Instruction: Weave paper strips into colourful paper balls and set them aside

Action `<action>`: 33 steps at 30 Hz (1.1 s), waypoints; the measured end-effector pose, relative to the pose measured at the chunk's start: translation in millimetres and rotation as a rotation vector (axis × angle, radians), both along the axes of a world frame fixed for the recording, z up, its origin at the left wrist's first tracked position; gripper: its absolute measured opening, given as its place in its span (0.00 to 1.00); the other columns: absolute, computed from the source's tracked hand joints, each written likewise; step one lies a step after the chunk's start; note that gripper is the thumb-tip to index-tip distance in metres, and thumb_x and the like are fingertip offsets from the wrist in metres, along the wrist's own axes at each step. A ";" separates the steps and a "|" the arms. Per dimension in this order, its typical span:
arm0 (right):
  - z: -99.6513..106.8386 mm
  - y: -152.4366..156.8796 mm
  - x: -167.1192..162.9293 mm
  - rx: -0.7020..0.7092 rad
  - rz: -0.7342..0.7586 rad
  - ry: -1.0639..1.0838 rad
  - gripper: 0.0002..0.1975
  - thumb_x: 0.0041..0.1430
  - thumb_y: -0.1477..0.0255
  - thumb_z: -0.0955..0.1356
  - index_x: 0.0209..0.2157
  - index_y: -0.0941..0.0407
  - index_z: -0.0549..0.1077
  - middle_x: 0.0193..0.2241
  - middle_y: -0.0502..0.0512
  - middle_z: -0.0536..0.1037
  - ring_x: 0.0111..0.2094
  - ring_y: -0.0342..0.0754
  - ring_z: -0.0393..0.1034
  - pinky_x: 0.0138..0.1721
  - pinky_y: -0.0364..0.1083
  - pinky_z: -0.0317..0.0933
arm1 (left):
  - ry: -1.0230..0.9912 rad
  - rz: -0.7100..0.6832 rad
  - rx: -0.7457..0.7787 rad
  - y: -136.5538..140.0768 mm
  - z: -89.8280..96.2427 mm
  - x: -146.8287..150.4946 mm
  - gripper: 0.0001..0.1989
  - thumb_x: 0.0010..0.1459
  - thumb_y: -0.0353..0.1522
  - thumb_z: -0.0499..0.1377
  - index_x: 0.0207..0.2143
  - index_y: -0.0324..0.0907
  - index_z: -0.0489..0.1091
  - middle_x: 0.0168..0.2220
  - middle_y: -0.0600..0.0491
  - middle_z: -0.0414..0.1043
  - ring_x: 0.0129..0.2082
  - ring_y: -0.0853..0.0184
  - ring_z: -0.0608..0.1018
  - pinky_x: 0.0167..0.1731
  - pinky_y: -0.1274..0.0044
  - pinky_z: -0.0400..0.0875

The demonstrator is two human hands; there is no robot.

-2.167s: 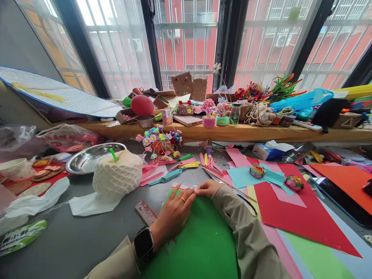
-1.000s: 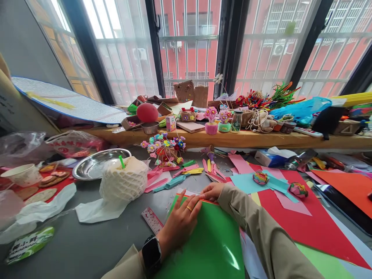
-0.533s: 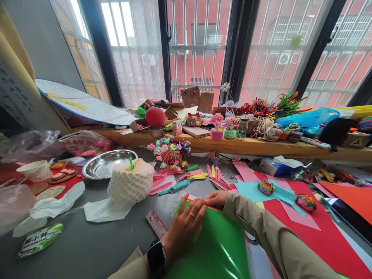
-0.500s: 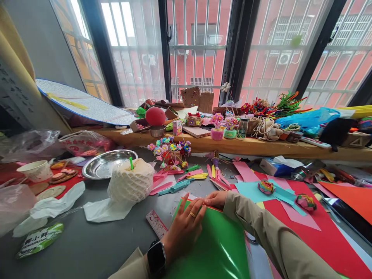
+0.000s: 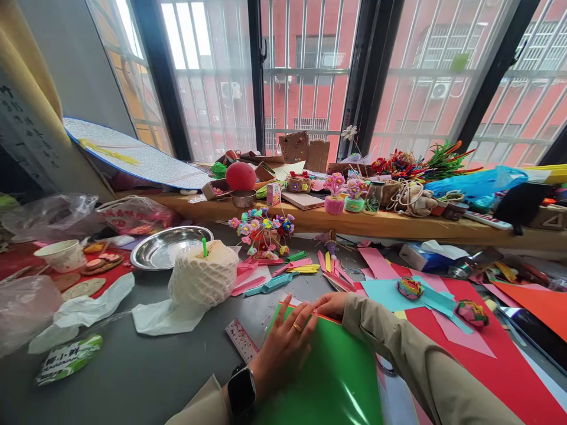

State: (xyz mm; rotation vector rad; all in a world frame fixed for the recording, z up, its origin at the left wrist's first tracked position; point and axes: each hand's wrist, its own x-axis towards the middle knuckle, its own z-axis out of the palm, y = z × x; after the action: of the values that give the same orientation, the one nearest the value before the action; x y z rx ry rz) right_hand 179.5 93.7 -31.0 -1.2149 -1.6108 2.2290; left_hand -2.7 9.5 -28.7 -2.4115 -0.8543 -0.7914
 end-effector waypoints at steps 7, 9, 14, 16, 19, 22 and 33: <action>15.5 9.6 -6.1 0.002 0.095 -0.156 0.13 0.35 0.69 0.70 0.27 0.60 0.71 0.14 0.43 0.69 0.12 0.35 0.59 0.14 0.36 0.51 | 0.003 0.032 -0.056 0.9 -1.1 1.3 0.17 0.54 0.28 0.46 0.47 0.38 0.59 0.45 0.51 0.68 0.45 0.66 0.68 0.57 0.62 0.40; 20.2 10.4 -7.0 -0.005 0.125 -0.193 0.13 0.35 0.70 0.70 0.27 0.60 0.71 0.14 0.42 0.69 0.13 0.35 0.60 0.15 0.35 0.52 | 0.007 0.023 -0.081 0.5 -0.2 1.1 0.17 0.54 0.28 0.47 0.47 0.38 0.60 0.44 0.51 0.68 0.45 0.65 0.68 0.57 0.62 0.40; 27.6 11.9 -9.5 0.009 0.163 -0.260 0.13 0.35 0.68 0.71 0.25 0.61 0.70 0.13 0.42 0.68 0.14 0.34 0.60 0.16 0.35 0.54 | 0.001 0.007 -0.096 0.9 0.2 1.0 0.16 0.55 0.29 0.47 0.46 0.37 0.61 0.44 0.50 0.68 0.46 0.64 0.67 0.57 0.63 0.41; 28.5 12.6 -11.1 0.030 0.168 -0.282 0.12 0.35 0.69 0.70 0.24 0.61 0.70 0.14 0.43 0.68 0.14 0.34 0.61 0.17 0.35 0.55 | 0.006 0.007 -0.083 1.8 -1.2 1.1 0.17 0.55 0.29 0.47 0.47 0.36 0.60 0.45 0.49 0.67 0.46 0.64 0.68 0.56 0.63 0.42; 28.9 12.3 -13.2 0.079 0.162 -0.318 0.10 0.37 0.71 0.69 0.24 0.61 0.69 0.15 0.43 0.69 0.16 0.34 0.62 0.19 0.36 0.57 | 0.006 0.011 -0.074 2.7 -3.3 1.5 0.17 0.55 0.29 0.46 0.47 0.36 0.60 0.44 0.49 0.68 0.45 0.64 0.68 0.54 0.64 0.46; 29.5 10.6 -14.7 0.137 0.150 -0.359 0.07 0.39 0.72 0.68 0.23 0.61 0.68 0.15 0.42 0.68 0.16 0.34 0.62 0.20 0.36 0.59 | 0.018 0.031 -0.086 2.1 -3.6 2.1 0.16 0.55 0.28 0.46 0.47 0.37 0.60 0.44 0.49 0.68 0.44 0.64 0.68 0.51 0.66 0.52; 38.1 13.7 -26.1 0.318 0.172 -0.484 0.02 0.42 0.78 0.64 0.20 0.61 0.67 0.12 0.41 0.65 0.15 0.34 0.60 0.19 0.35 0.59 | 0.057 0.066 -0.078 6.0 -4.6 2.1 0.15 0.56 0.28 0.45 0.45 0.37 0.61 0.42 0.47 0.67 0.43 0.64 0.67 0.50 0.65 0.54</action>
State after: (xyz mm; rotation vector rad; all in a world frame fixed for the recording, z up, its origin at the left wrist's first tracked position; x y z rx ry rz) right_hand 153.4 107.4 7.1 -1.6549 -2.2137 1.7417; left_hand -0.7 15.6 -33.3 -2.4474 -0.9525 -0.6730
